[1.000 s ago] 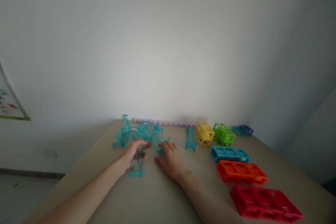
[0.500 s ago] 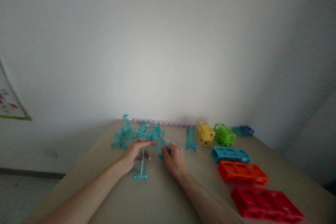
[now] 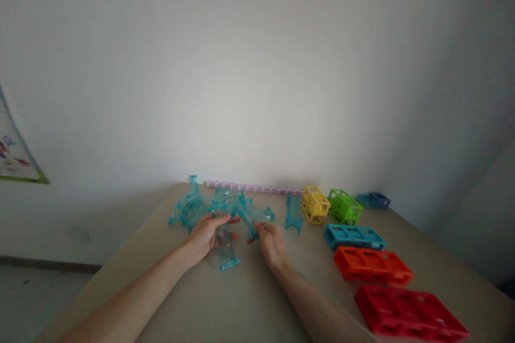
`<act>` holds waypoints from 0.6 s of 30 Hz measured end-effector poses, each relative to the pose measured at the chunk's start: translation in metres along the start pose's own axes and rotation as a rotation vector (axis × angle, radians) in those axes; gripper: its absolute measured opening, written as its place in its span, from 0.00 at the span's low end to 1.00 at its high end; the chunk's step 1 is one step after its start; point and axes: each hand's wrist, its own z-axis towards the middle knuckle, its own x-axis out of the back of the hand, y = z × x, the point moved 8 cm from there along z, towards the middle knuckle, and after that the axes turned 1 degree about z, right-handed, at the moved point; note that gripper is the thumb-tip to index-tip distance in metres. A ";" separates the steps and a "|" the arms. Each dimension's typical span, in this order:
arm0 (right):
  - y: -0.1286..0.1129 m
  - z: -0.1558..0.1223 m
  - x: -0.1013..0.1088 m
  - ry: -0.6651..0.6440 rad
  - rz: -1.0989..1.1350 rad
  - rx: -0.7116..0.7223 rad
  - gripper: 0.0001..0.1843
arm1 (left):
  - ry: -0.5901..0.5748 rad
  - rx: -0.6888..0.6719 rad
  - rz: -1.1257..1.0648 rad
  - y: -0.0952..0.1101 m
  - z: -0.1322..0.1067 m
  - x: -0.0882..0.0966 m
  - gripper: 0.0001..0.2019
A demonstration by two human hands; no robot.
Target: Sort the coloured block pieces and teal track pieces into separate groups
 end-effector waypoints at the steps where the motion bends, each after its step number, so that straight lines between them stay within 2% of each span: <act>1: -0.001 -0.001 0.000 0.001 0.024 0.002 0.24 | 0.010 -0.003 -0.008 0.001 0.000 0.001 0.15; 6: 0.001 -0.003 0.004 0.055 0.121 0.008 0.22 | 0.042 0.013 -0.059 0.001 0.001 0.004 0.20; 12: 0.001 -0.004 0.010 0.125 0.245 0.057 0.20 | 0.031 0.073 -0.064 -0.004 0.003 0.006 0.16; 18: -0.011 -0.009 -0.001 0.044 0.363 0.166 0.20 | -0.017 0.036 -0.118 -0.001 0.002 0.001 0.17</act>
